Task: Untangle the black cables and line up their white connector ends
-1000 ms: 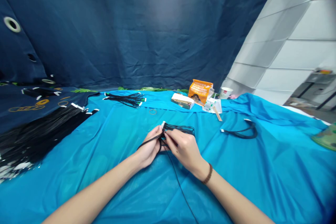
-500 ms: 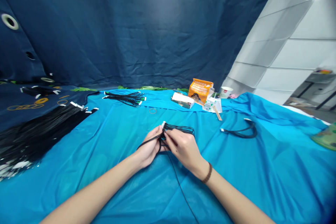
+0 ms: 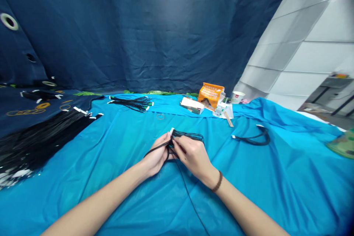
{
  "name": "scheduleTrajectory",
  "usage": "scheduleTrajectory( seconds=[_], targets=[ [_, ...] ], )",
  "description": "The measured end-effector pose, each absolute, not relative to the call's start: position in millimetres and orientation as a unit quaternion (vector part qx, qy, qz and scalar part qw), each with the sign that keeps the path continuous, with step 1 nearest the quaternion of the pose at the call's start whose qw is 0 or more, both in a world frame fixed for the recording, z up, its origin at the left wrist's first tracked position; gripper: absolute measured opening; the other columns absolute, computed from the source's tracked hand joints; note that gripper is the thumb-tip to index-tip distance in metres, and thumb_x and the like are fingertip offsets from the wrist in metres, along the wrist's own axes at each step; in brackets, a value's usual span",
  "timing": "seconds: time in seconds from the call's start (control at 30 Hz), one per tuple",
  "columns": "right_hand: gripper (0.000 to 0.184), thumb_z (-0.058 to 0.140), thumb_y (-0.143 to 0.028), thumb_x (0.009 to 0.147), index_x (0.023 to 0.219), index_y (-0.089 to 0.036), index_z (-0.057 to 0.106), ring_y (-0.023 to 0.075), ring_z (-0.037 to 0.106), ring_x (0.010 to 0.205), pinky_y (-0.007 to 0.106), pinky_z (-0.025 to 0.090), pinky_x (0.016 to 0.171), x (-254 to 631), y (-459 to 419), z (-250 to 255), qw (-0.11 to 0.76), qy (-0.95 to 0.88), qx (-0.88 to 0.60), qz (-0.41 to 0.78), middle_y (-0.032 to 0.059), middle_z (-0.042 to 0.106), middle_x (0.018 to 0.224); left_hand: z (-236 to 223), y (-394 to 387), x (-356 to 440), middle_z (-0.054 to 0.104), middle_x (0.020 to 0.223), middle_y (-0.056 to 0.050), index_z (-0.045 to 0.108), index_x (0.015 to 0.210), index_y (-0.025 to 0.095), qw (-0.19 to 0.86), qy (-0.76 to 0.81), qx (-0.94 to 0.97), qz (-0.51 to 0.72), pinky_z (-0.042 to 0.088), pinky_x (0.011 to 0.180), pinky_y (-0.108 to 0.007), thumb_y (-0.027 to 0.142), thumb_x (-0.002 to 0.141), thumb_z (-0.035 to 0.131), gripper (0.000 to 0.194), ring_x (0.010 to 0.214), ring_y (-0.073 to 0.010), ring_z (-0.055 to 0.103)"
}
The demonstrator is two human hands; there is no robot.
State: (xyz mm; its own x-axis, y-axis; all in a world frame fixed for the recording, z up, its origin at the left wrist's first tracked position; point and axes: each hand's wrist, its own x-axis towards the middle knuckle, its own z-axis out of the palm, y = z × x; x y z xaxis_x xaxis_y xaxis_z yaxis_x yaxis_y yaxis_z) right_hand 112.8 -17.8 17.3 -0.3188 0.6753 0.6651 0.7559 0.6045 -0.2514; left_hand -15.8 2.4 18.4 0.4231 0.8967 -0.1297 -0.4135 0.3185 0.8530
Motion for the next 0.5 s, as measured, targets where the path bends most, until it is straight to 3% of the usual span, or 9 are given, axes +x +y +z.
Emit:
scheduleTrajectory(
  seconds=[0.5],
  targets=[
    [0.019, 0.039, -0.018, 0.087, 0.079, -0.017, 0.057, 0.0127, 0.057, 0.064, 0.021, 0.037, 0.059, 112.6, -17.1, 17.6, 0.360, -0.815, -0.451, -0.046, 0.0032, 0.061, 0.072, 14.9, 4.0, -15.7, 0.060, 0.069, -0.001, 0.054, 0.084, 0.019, 0.758, 0.300, 0.382, 0.435, 0.050, 0.058, -0.032, 0.033, 0.077, 0.052, 0.017, 0.061, -0.0144, 0.059]
  ],
)
